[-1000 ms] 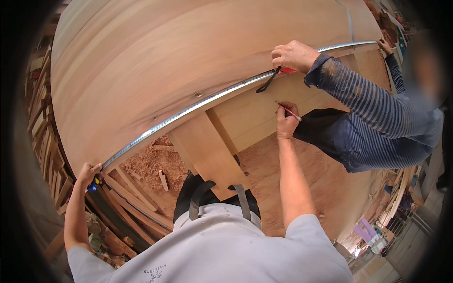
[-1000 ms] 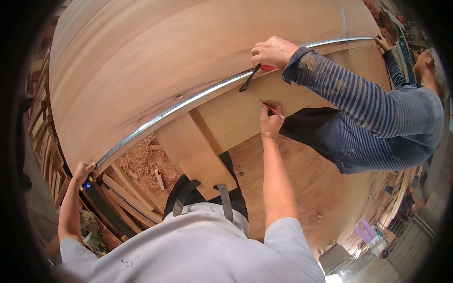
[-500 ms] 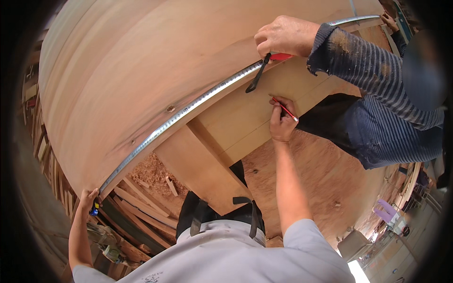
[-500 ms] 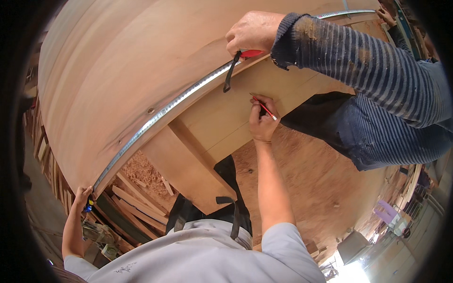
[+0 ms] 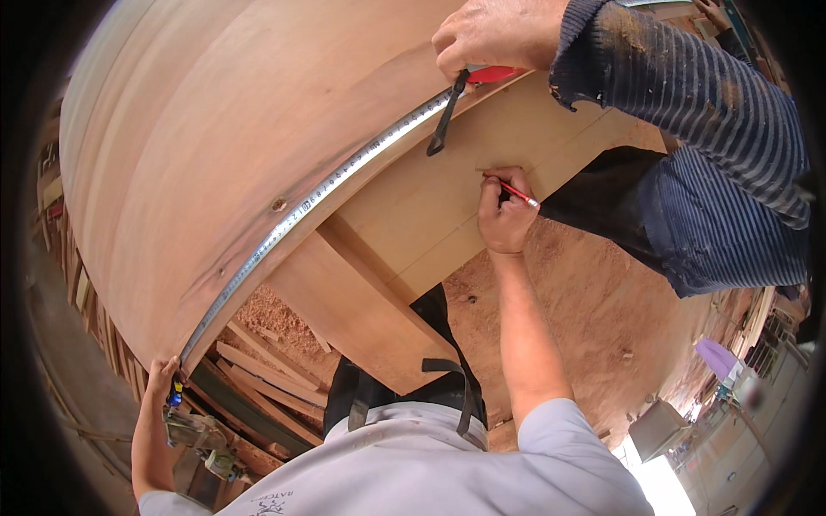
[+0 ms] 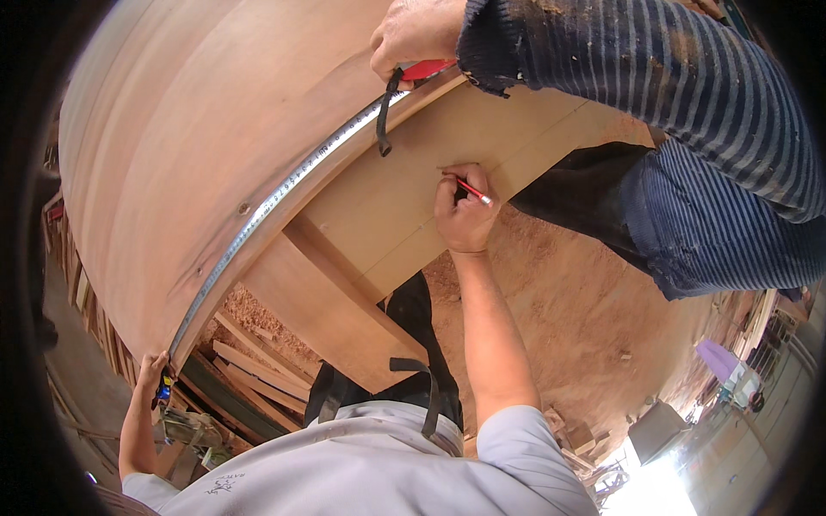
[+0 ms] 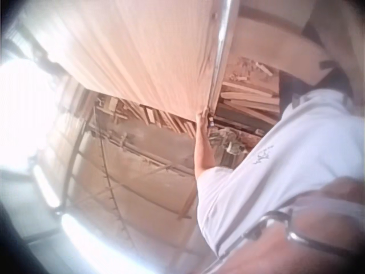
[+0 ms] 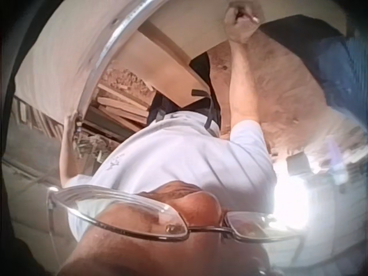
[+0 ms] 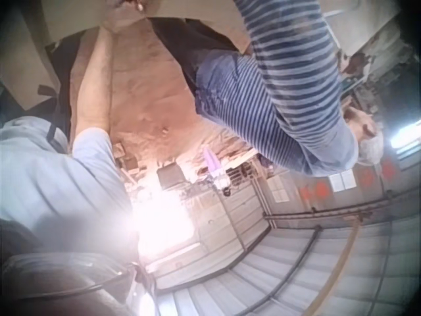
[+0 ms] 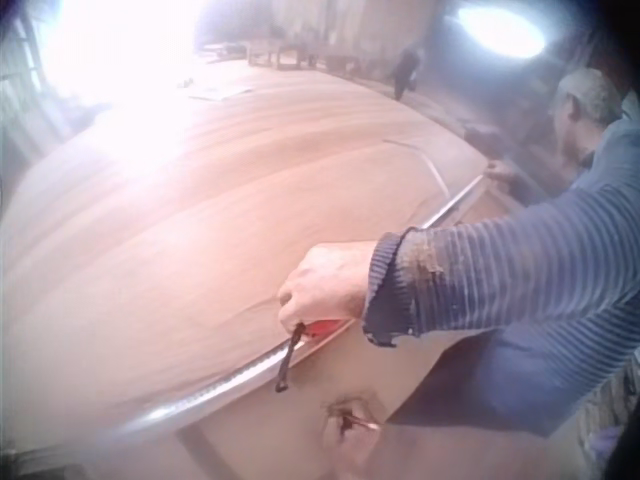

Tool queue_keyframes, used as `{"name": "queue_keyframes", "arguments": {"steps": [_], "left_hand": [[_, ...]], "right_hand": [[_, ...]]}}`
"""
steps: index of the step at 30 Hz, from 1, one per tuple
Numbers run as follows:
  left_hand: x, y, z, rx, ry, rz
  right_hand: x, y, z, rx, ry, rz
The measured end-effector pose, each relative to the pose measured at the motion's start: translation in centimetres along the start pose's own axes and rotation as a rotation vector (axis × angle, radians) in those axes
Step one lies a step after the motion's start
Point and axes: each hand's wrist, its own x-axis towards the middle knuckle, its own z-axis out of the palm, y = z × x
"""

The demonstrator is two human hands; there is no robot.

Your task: The person uses a tape measure and pencil to mark measurements on a large wooden panel. They repeatedly measure and mark along the curved edge while another person works nearby.

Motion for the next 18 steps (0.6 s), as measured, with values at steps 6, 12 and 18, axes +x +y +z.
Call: {"name": "queue_keyframes", "arguments": {"steps": [6, 12, 18], "left_hand": [[0.3, -0.3, -0.2, -0.005, -0.007, 0.023], [0.2, -0.2, -0.3, -0.007, -0.009, 0.019], [0.3, 0.2, -0.4, 0.005, -0.022, -0.005]], "right_hand": [[-0.2, -0.4, -0.3, 0.16, 0.07, 0.097], [0.5, -0.3, 0.3, -0.042, 0.111, -0.048], [-0.1, 0.4, -0.1, -0.024, 0.077, -0.011]]}}
